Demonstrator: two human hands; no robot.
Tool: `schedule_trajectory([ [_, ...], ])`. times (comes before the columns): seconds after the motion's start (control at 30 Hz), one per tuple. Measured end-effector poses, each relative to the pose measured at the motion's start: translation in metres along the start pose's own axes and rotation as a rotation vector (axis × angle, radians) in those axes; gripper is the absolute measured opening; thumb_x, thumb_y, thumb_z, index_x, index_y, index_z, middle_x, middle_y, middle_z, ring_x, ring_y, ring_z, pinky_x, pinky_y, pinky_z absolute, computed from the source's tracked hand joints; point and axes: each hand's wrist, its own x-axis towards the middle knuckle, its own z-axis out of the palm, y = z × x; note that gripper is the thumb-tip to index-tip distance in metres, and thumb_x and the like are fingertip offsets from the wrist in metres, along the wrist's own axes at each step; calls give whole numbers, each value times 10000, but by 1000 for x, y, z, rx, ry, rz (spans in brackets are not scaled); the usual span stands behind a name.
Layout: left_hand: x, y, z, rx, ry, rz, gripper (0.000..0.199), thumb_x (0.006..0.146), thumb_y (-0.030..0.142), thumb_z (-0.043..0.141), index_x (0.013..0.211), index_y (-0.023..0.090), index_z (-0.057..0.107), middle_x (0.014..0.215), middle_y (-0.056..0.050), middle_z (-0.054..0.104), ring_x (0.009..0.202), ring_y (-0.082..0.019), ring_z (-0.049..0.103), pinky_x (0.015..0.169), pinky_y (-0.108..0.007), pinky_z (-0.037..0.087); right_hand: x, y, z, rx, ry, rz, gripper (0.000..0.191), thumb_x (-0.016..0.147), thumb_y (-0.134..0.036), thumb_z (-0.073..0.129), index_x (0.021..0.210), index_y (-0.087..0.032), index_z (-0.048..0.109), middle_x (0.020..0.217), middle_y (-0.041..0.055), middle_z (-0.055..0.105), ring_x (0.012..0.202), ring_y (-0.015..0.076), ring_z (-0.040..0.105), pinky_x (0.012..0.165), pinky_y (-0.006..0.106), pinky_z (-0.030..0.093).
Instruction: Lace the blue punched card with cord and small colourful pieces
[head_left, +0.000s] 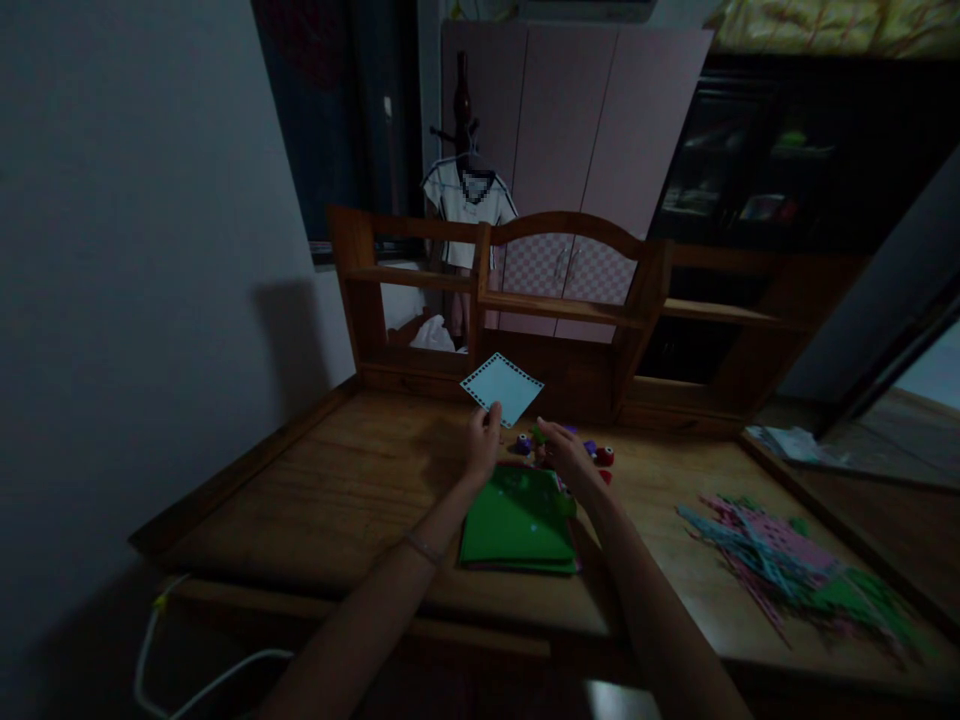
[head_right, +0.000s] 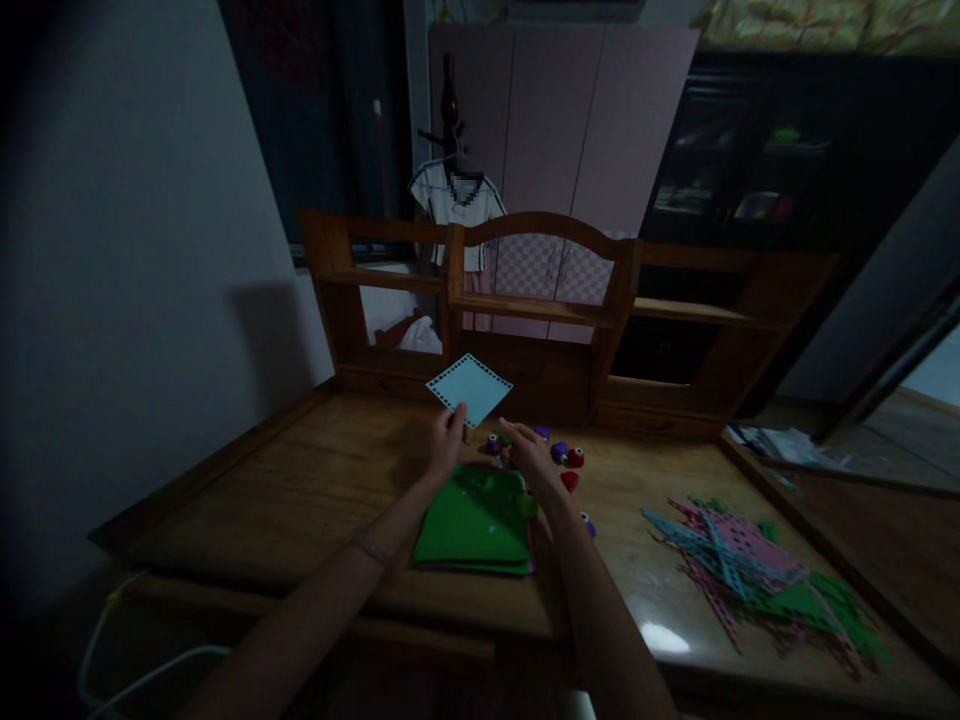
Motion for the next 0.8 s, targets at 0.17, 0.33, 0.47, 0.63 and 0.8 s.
schedule_trajectory([
  [0.17,1,-7,6,-116,-169,-101,443,749,563,594,849,133,633,638,-6,595,527,-100,493,520,-210,377,1,2,-3,56,-31,-18,343,707,-536,663,755,-203,595,664,-5,583,500,98,459,479,241,358],
  [0.33,-2,-7,9,-84,-271,-130,448,705,542,646,857,121,662,575,-3,596,498,-107,501,525,-219,385,1,3,-4,87,-22,-16,353,710,-539,657,761,-194,597,697,6,598,520,111,475,498,251,376],
  [0.47,-4,-3,9,-56,-274,-115,431,707,538,643,771,112,652,554,0,580,507,-109,509,537,-220,397,-2,-2,-1,59,17,-11,345,706,-535,660,787,-206,598,660,-10,581,489,108,455,485,252,364],
  [0.63,-10,8,7,-57,-301,-43,389,731,505,634,759,117,643,684,-31,642,592,-122,559,582,-225,428,-15,-18,4,17,-51,-144,329,717,-455,684,959,-246,605,685,-29,574,524,105,463,513,237,371],
  [0.8,-8,4,7,-64,-336,-66,369,730,490,637,722,121,632,670,-33,642,597,-131,573,565,-227,437,-14,-16,2,-14,-62,-137,356,723,-457,679,999,-246,604,627,-39,567,505,103,467,490,226,347],
])
